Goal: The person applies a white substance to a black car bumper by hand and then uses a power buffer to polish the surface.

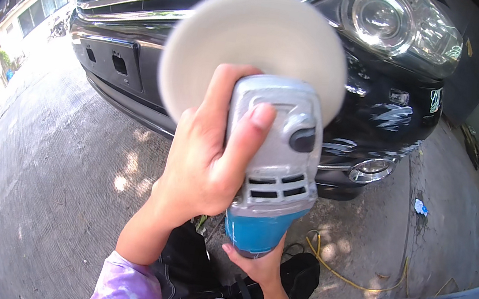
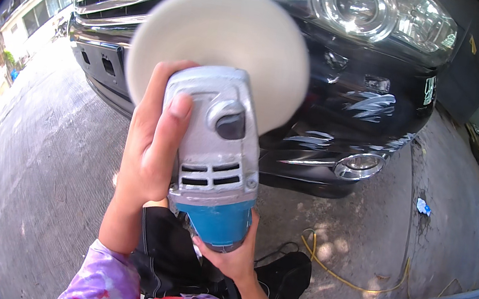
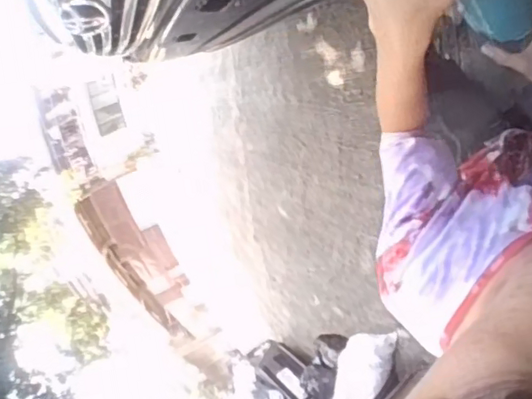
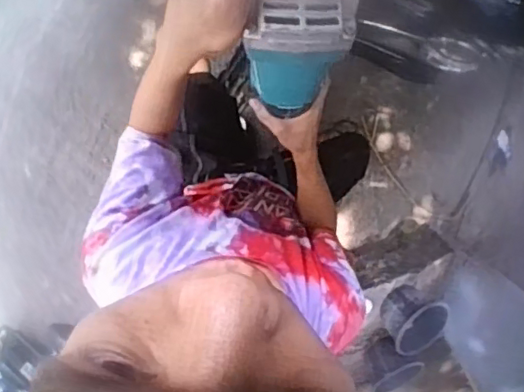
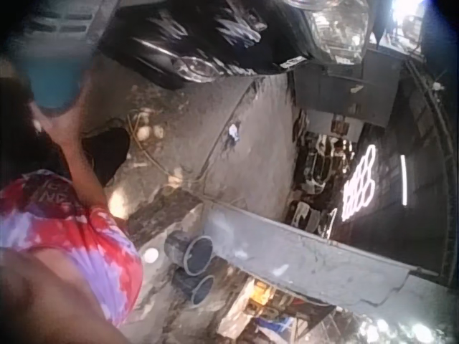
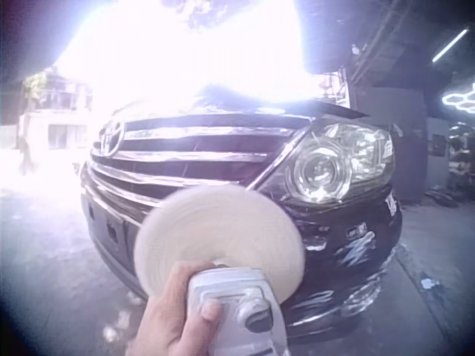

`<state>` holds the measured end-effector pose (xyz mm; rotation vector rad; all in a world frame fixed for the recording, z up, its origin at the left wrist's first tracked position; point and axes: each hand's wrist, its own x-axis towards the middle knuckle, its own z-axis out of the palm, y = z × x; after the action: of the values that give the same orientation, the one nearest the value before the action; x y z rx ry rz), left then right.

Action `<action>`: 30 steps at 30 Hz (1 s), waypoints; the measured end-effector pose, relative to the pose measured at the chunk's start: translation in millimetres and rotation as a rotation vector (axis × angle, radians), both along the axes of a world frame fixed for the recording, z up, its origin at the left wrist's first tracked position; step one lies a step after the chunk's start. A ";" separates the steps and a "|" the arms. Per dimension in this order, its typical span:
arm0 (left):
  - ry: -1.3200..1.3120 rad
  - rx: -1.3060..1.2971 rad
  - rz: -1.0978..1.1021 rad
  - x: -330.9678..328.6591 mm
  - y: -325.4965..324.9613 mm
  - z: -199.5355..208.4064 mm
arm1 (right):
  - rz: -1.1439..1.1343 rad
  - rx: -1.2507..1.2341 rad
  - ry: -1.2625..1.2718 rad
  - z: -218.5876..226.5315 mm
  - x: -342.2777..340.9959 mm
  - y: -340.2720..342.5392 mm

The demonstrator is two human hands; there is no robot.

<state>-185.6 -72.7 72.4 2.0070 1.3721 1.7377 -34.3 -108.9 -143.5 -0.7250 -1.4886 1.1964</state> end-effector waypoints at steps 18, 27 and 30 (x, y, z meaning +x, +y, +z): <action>0.807 0.421 0.211 4.6 13.5 56.0 | 0.144 -0.140 0.254 79.4 13.9 -31.9; 0.901 0.292 0.419 4.7 21.4 64.0 | 0.199 -0.077 0.270 85.9 25.3 -23.1; -0.161 -0.198 0.068 2.1 7.9 70.1 | 0.264 -0.081 0.194 89.6 17.6 -12.5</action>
<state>-183.5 -64.8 142.5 1.6988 1.5086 1.6747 -16.7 -121.4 -54.0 -0.4596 -1.4091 1.4901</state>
